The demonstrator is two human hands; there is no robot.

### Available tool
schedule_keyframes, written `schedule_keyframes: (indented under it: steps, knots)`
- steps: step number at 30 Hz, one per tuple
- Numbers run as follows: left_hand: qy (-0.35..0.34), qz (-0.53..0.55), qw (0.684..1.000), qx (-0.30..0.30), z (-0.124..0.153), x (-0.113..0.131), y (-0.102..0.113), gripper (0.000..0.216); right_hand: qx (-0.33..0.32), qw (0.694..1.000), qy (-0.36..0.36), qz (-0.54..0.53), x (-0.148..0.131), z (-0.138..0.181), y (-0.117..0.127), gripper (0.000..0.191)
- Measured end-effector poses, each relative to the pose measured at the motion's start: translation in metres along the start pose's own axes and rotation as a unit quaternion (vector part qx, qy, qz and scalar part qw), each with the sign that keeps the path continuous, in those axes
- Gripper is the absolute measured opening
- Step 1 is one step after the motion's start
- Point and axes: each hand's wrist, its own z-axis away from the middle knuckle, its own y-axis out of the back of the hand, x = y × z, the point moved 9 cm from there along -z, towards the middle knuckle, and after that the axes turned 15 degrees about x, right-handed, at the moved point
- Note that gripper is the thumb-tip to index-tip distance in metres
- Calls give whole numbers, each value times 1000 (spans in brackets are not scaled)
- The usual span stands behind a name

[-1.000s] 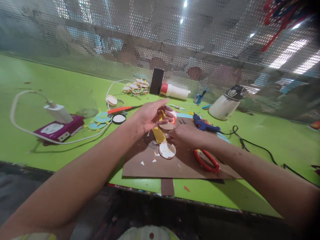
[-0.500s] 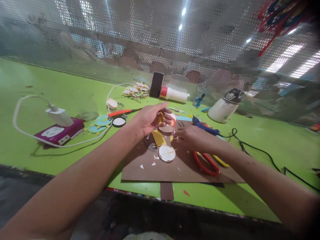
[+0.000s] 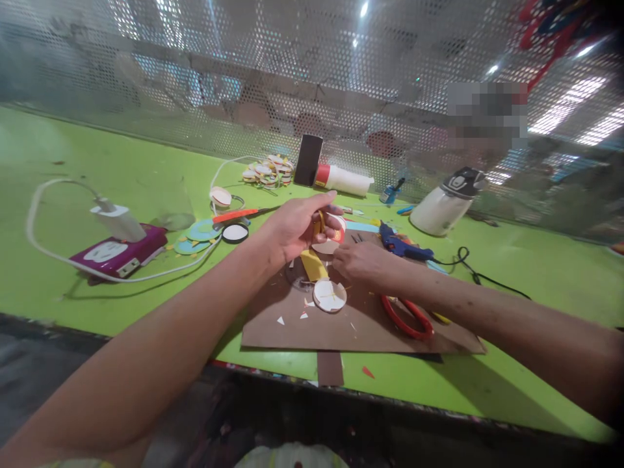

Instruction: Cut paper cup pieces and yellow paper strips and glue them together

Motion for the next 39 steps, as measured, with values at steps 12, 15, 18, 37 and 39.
schedule_keyframes:
  steps: [12,15,18,37,39]
  knots:
    - [-13,-135,990,-47,17,-14,-16,24,258,902,-264,-225,12,65,72,14]
    - [-3,-171,984,-41,15,-19,-14,15,311,854,-318,-272,19,77,74,11]
    - [-39,-197,979,-33,14,-16,-16,13,361,808,-364,-292,30,89,70,9]
    - [-59,-259,964,26,2,-2,4,17,188,906,-238,-295,-16,63,25,16]
    - [-55,-214,975,24,0,2,6,17,172,913,-232,-289,-23,58,23,16]
